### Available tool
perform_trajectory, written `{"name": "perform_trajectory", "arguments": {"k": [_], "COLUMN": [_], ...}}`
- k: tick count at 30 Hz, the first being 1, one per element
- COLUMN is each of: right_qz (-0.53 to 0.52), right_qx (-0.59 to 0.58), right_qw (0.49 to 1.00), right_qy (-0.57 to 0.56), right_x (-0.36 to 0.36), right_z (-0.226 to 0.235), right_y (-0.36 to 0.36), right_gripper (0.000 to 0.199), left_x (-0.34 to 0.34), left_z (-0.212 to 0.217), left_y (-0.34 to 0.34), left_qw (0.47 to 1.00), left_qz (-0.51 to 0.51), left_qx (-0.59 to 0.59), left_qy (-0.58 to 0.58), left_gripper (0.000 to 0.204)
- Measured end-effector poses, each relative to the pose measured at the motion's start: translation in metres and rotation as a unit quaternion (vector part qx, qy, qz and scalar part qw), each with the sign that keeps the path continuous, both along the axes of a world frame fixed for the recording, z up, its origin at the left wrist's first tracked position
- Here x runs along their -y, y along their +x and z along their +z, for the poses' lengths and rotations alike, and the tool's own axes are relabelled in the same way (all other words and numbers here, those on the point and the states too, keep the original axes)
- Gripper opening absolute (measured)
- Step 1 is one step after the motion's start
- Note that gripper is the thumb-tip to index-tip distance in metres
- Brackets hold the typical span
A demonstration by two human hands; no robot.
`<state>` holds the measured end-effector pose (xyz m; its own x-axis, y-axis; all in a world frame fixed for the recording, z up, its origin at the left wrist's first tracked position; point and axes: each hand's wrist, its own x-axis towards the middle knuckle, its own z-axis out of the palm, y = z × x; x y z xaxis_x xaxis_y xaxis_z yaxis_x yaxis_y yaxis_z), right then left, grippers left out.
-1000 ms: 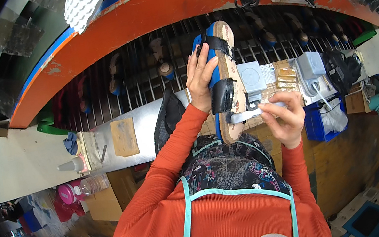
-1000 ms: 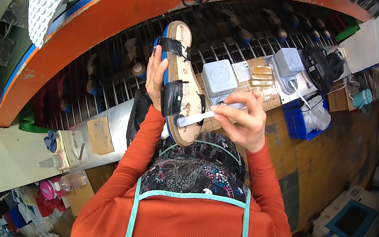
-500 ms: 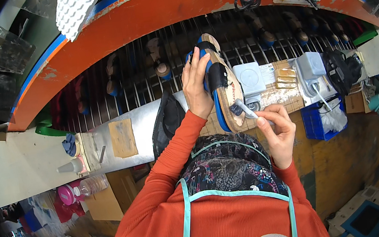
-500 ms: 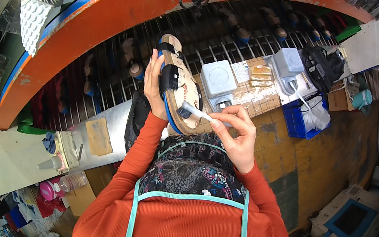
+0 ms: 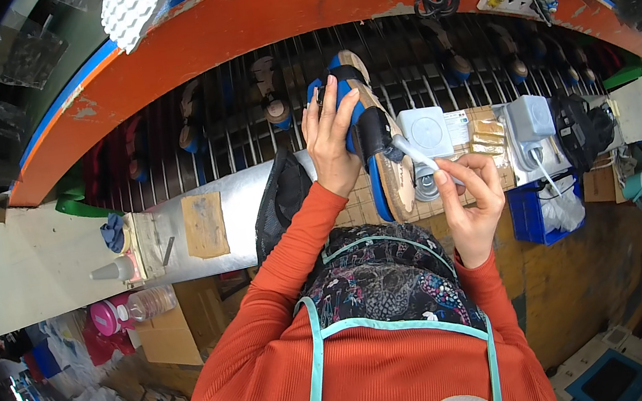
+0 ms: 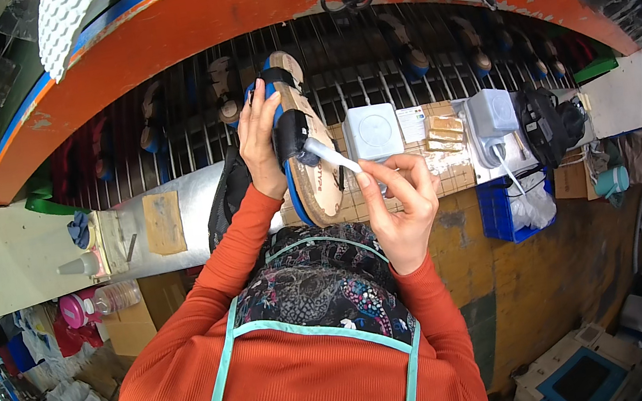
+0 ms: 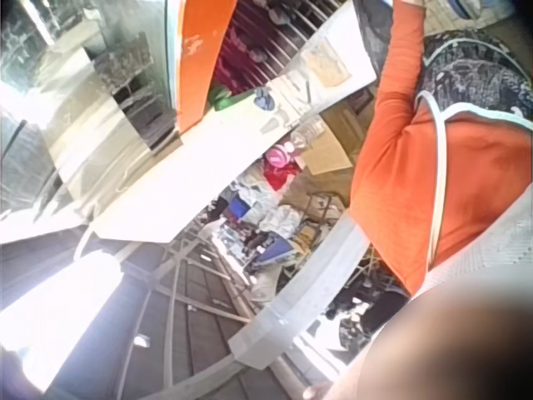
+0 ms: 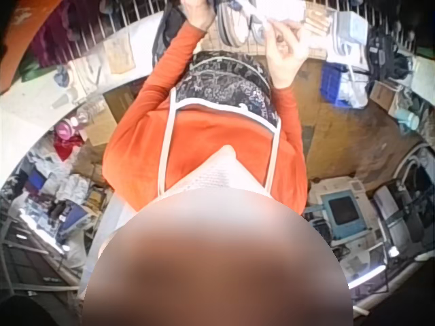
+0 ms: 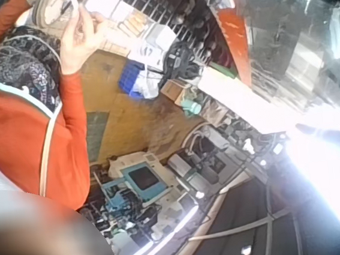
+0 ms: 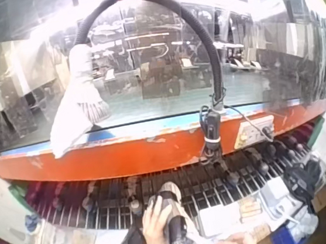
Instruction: The person holds a blue and black sandal and repeatedly scrubs its sole and straps with a small white brush. The person rotates the sandal to reach different areas and occasionally dips the brush into a nearby container. The sandal remains in hand throughout the clip.
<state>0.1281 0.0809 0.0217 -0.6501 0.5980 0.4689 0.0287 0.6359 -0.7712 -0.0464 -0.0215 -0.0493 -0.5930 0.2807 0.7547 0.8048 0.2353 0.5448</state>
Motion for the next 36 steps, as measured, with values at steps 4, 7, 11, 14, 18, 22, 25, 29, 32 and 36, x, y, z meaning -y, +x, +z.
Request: {"name": "perform_trajectory", "arguments": {"k": [4, 7, 11, 14, 18, 22, 25, 29, 32, 36], "right_qz": [-0.019, 0.035, 0.109, 0.120, 0.117, 0.120, 0.129, 0.156, 0.181, 0.213], "right_qx": [-0.034, -0.021, -0.024, -0.026, -0.034, -0.048, -0.060, -0.074, -0.084, -0.093], "right_qw": [0.998, 0.999, 0.991, 0.991, 0.992, 0.992, 0.990, 0.985, 0.980, 0.972], "right_qy": [0.058, 0.021, -0.067, -0.060, -0.028, -0.005, 0.004, 0.004, 0.014, 0.016], "right_x": [-0.001, -0.006, -0.011, -0.009, -0.007, -0.008, -0.009, -0.011, -0.014, -0.019], "right_z": [-0.001, -0.001, -0.003, -0.005, -0.005, -0.004, -0.003, -0.001, 0.002, 0.006], "right_y": [-0.004, -0.003, 0.001, 0.005, 0.007, 0.006, 0.002, -0.007, -0.016, -0.031], "right_gripper": [0.016, 0.017, 0.017, 0.017, 0.017, 0.018, 0.018, 0.018, 0.018, 0.019], "left_x": [0.001, 0.002, 0.002, 0.002, 0.004, 0.006, 0.006, 0.013, 0.020, 0.028], "left_z": [0.000, -0.001, 0.001, 0.005, 0.009, 0.014, 0.018, 0.018, 0.012, 0.005], "left_y": [-0.003, -0.005, -0.006, -0.003, 0.000, 0.002, 0.004, 0.008, 0.009, 0.009], "left_qw": [1.000, 1.000, 1.000, 0.998, 0.993, 0.990, 0.989, 0.965, 0.961, 0.925], "left_qz": [0.007, 0.010, 0.014, 0.007, -0.004, -0.024, -0.057, -0.137, -0.170, -0.224], "left_qx": [-0.010, -0.005, 0.024, 0.068, 0.114, 0.134, 0.135, 0.223, 0.211, 0.294], "left_qy": [0.002, -0.001, -0.012, -0.015, -0.027, -0.038, -0.018, -0.016, -0.061, -0.089], "left_gripper": [0.070, 0.070, 0.073, 0.075, 0.074, 0.071, 0.069, 0.075, 0.077, 0.079]}}
